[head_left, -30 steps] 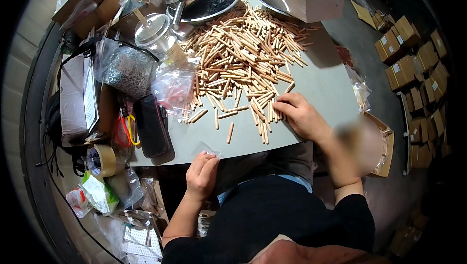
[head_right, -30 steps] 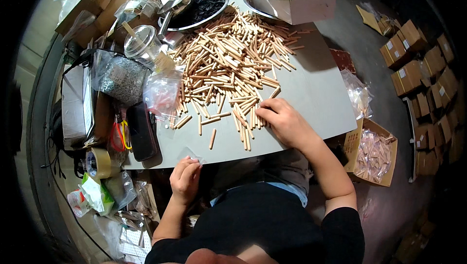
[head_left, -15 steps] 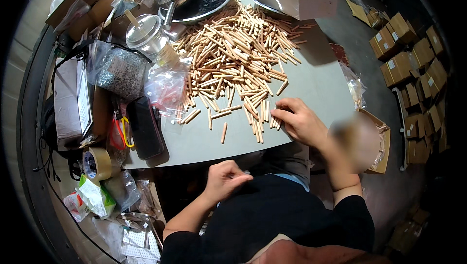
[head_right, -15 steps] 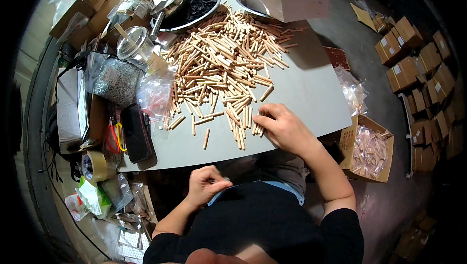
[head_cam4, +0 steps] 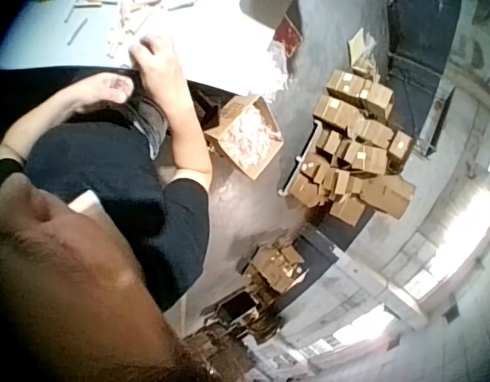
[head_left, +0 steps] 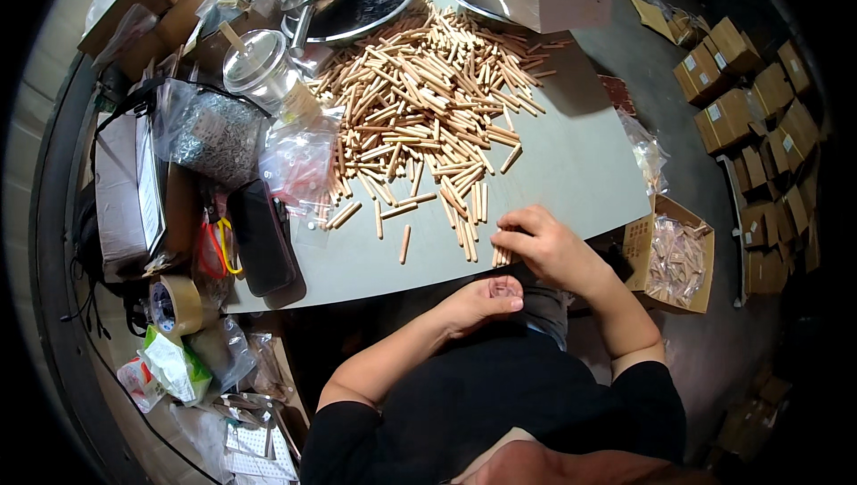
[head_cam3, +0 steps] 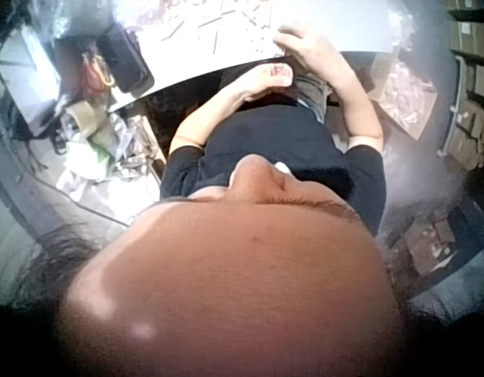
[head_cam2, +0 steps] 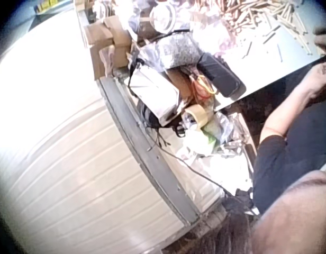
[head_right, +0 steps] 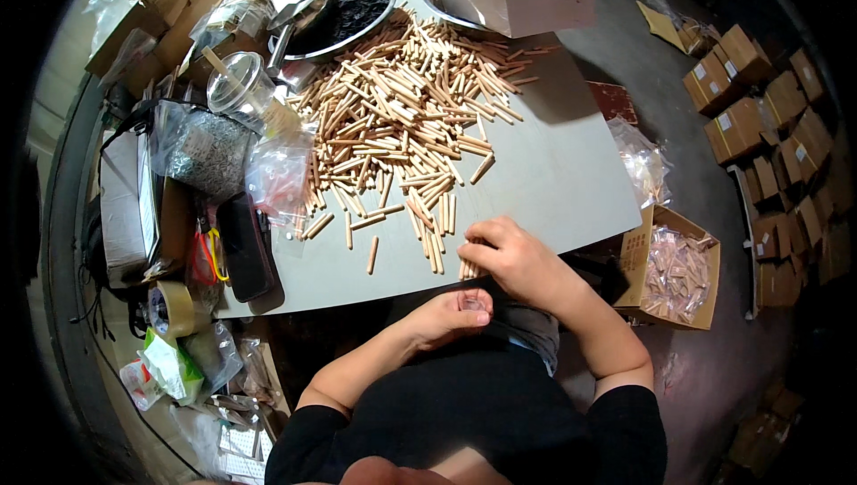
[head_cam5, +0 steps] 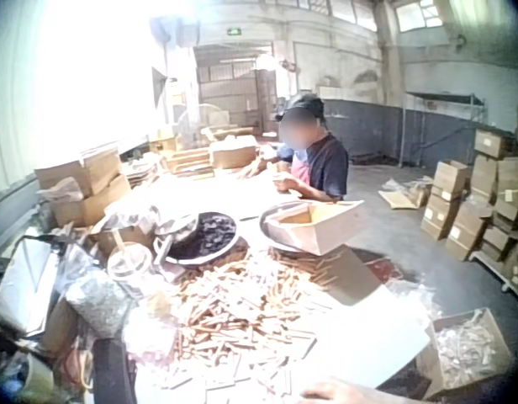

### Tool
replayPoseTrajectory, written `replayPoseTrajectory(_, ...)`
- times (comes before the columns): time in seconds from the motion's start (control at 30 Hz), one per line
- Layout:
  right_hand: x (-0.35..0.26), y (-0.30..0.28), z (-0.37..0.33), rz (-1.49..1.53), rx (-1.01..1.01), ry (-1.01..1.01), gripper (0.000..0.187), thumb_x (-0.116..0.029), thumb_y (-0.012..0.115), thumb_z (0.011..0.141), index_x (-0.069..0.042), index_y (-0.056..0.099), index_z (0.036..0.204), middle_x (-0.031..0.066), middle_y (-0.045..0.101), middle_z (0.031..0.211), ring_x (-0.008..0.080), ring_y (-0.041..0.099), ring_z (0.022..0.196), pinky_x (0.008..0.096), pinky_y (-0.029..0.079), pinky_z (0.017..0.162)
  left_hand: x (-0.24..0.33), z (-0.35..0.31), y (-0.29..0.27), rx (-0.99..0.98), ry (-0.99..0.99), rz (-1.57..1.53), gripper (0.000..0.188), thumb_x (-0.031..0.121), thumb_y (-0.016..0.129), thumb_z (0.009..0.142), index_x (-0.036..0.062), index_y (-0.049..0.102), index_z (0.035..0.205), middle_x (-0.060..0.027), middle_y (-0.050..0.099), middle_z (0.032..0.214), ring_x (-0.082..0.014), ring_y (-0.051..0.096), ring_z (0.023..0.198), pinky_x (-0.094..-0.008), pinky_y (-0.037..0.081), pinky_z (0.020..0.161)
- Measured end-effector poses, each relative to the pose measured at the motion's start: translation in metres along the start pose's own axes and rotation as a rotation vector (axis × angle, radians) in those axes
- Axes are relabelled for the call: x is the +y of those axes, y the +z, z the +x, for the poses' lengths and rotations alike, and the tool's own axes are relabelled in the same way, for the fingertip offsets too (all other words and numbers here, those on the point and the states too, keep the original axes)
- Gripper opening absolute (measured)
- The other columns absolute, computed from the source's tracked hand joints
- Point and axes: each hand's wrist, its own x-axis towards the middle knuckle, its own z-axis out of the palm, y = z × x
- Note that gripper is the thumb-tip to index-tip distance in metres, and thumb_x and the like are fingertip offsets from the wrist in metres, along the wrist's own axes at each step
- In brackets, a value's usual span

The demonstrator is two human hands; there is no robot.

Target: The person repeatedly picks up small wooden sticks from a large pile on a table and places them into small clear plastic bags. The person then places the filled bags into a cardboard box to the right. The process is repetitive and involves handling the sticks and bags by hand.

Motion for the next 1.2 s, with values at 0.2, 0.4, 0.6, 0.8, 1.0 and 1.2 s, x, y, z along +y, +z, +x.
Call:
replayPoseTrajectory(0.2,-0.022,-0.006,-0.007,0.07,-0.105,-0.019,0.03,-0.005,0.064,0.079,-0.002,0.067,0.109,0.0122,0.062,0.11,0.0302,0.06,0.104,0.0377,0.053,0.089,0.005,0.002,0.003,-0.056,-0.016,-0.226,0.027,0.026,0.079,0.086,0.0125,0.059,0.099,0.0028,0.052,0.086,-0.01,0.049,0.08,-0.027,0.043,0.075)
replayPoseTrajectory(0.4,-0.019,-0.007,-0.019,0.401,-0.241,0.001,0.033,0.0,0.067,0.081,-0.003,0.067,0.114,0.0132,0.062,0.112,0.0313,0.061,0.105,0.0383,0.052,0.091,0.006,-0.003,0.008,0.0,0.043,-0.108,0.03,0.021,0.075,0.091,0.0082,0.06,0.114,0.0023,0.059,0.098,-0.0073,0.055,0.087,-0.0222,0.047,0.079)
replayPoseTrajectory(0.6,-0.031,-0.023,-0.014,0.395,-0.166,-0.025,0.025,-0.006,0.074,0.079,-0.002,0.068,0.102,0.012,0.061,0.112,0.0308,0.059,0.104,0.0385,0.049,0.093,0.019,-0.012,0.018,-0.14,0.28,0.185,0.044,0.022,0.074,0.092,0.0021,0.054,0.126,0.0011,0.059,0.103,-0.008,0.056,0.095,-0.0245,0.047,0.087)
replayPoseTrajectory(0.8,-0.043,-0.022,-0.014,0.364,-0.014,-0.096,0.018,-0.009,0.077,0.077,-0.005,0.066,0.09,0.0081,0.059,0.11,0.0282,0.057,0.103,0.0403,0.048,0.09,0.037,-0.03,0.029,-0.082,0.405,0.626,0.064,0.03,0.076,0.09,0.001,0.046,0.139,-0.0051,0.061,0.106,-0.0113,0.056,0.095,-0.0281,0.047,0.086)
replayPoseTrajectory(1.0,-0.049,-0.02,-0.006,0.252,0.025,-0.179,0.02,-0.006,0.079,0.074,-0.004,0.066,0.088,0.0092,0.061,0.108,0.0289,0.059,0.098,0.0401,0.05,0.086,0.046,-0.038,0.036,-0.008,0.462,0.693,0.056,0.029,0.077,0.088,0.0002,0.054,0.129,-0.0092,0.065,0.106,-0.0191,0.062,0.096,-0.0313,0.049,0.087)
replayPoseTrajectory(1.2,-0.044,-0.019,-0.018,0.243,0.144,-0.108,0.019,0.0,0.079,0.073,-0.003,0.065,0.085,0.0086,0.066,0.091,0.0275,0.064,0.079,0.0375,0.053,0.068,0.051,-0.048,0.043,0.352,0.983,1.138,0.026,0.008,0.077,0.084,0.001,0.065,0.106,-0.0128,0.068,0.101,-0.0282,0.066,0.091,-0.035,0.053,0.081)
